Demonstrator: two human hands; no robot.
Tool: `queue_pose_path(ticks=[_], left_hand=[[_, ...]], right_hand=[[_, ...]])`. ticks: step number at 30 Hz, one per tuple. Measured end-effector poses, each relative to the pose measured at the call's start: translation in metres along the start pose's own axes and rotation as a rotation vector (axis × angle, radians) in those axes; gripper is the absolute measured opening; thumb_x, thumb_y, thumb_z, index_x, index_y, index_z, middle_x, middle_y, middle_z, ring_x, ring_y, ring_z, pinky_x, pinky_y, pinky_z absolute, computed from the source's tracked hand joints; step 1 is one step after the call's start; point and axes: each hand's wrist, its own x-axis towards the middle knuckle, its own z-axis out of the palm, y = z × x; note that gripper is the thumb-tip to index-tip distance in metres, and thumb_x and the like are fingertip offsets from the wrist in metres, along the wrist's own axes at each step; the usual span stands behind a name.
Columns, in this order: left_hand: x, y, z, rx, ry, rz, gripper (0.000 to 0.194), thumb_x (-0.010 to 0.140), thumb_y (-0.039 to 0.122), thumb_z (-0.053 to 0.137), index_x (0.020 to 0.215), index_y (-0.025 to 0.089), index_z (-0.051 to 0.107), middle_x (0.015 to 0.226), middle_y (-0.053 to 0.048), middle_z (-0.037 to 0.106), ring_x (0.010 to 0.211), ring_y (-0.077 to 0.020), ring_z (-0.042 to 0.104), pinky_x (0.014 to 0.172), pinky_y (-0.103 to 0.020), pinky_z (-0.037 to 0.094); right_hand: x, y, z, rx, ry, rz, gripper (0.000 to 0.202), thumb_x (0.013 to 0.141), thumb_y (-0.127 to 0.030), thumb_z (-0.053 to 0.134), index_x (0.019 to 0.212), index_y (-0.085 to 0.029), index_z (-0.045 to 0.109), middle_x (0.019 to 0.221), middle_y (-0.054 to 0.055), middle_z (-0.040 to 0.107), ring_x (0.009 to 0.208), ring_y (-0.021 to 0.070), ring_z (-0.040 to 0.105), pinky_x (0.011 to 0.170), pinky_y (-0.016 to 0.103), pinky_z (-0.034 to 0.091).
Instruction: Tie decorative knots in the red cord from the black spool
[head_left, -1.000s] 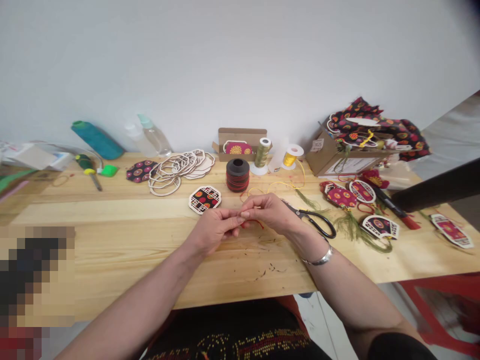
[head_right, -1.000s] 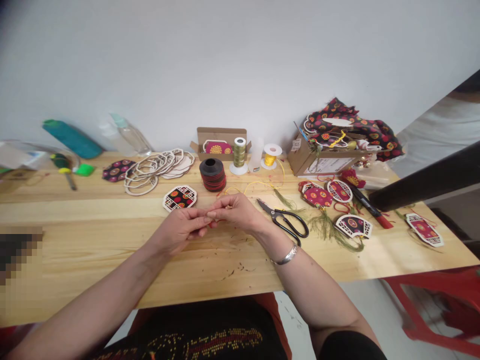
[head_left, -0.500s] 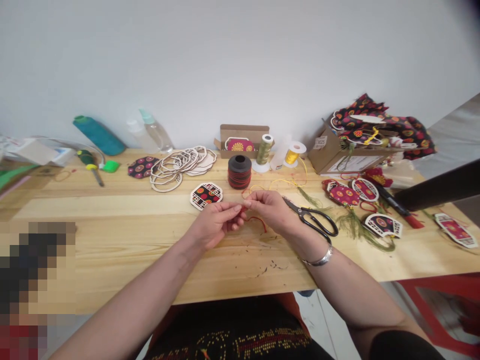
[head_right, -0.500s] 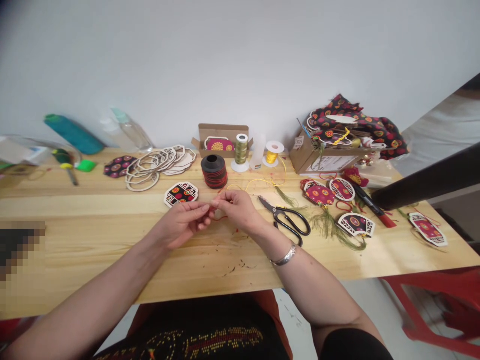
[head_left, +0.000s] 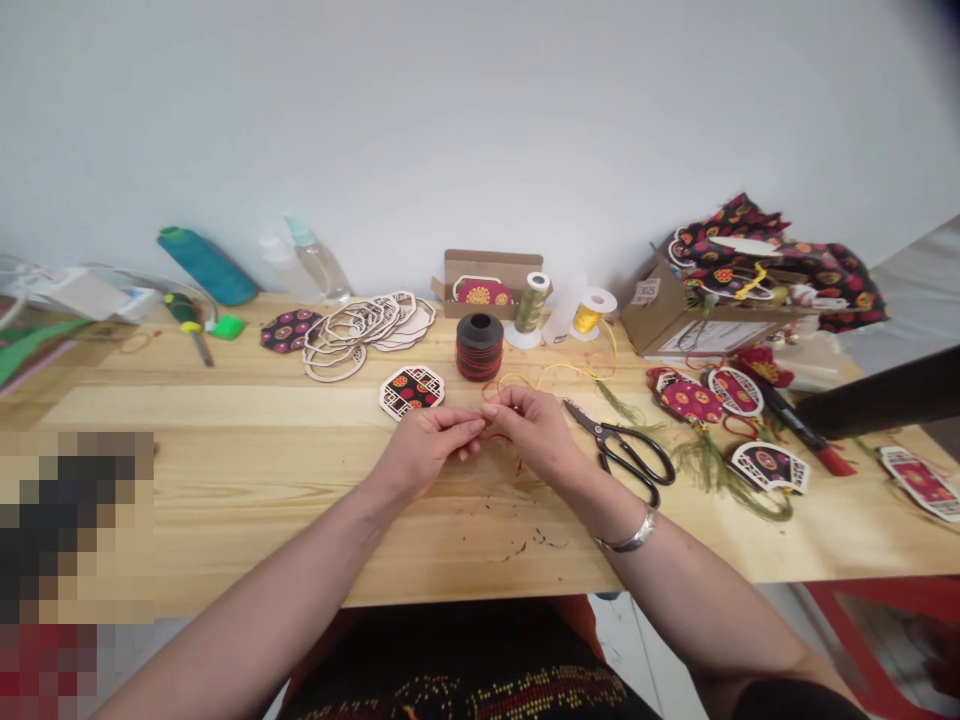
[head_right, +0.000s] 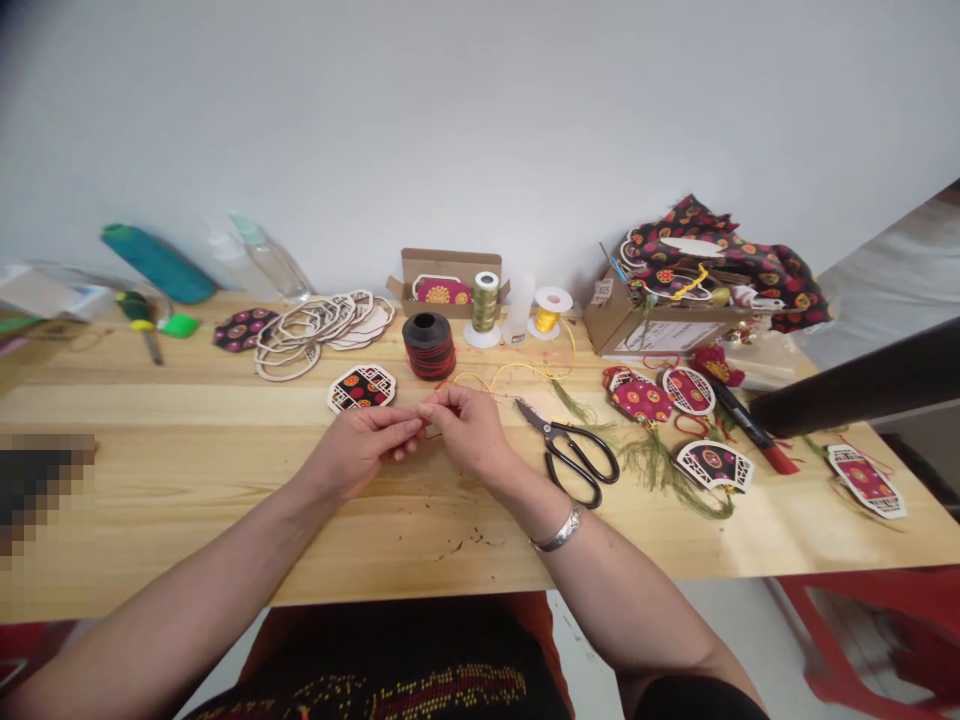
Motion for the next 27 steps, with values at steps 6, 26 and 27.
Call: queue_pose_path(ticks=[6, 26, 27], left_hand=[[0.000, 0.002, -0.004, 0.181, 0.019, 0.100, 0.014, 0.071, 0.029, 0.069, 0.073, 0.017, 0.075, 0.059, -0.002, 0.063, 0.052, -0.0104, 0.050, 0.051, -0.023, 0.040], [0.004, -0.012, -0.018, -0.014, 0.111, 0.123, 0.010, 0.071, 0.027, 0.072, 0.077, 0.019, 0.074, 0.069, -0.002, 0.068, 0.066, -0.0117, 0.058, 0.065, -0.023, 0.044], [0.003, -0.012, -0.018, -0.051, 0.126, 0.126, 0.011, 0.070, 0.027, 0.073, 0.078, 0.019, 0.074, 0.068, -0.002, 0.069, 0.066, -0.0117, 0.058, 0.066, -0.022, 0.044]], right_hand=[[-0.002, 0.005, 0.004, -0.149, 0.131, -0.143, 0.013, 0.077, -0.023, 0.058, 0.064, -0.019, 0.058, 0.064, -0.001, 0.059, 0.062, 0.0123, 0.053, 0.061, 0.026, 0.042], [0.002, -0.004, -0.018, -0.375, 0.530, -0.482, 0.009, 0.087, -0.020, 0.051, 0.088, -0.019, 0.060, 0.085, 0.003, 0.061, 0.083, 0.0161, 0.056, 0.078, 0.033, 0.044], [0.005, -0.005, -0.024, -0.356, 0.583, -0.471, 0.010, 0.087, -0.021, 0.051, 0.092, -0.019, 0.060, 0.088, 0.004, 0.061, 0.085, 0.0164, 0.057, 0.079, 0.034, 0.044]])
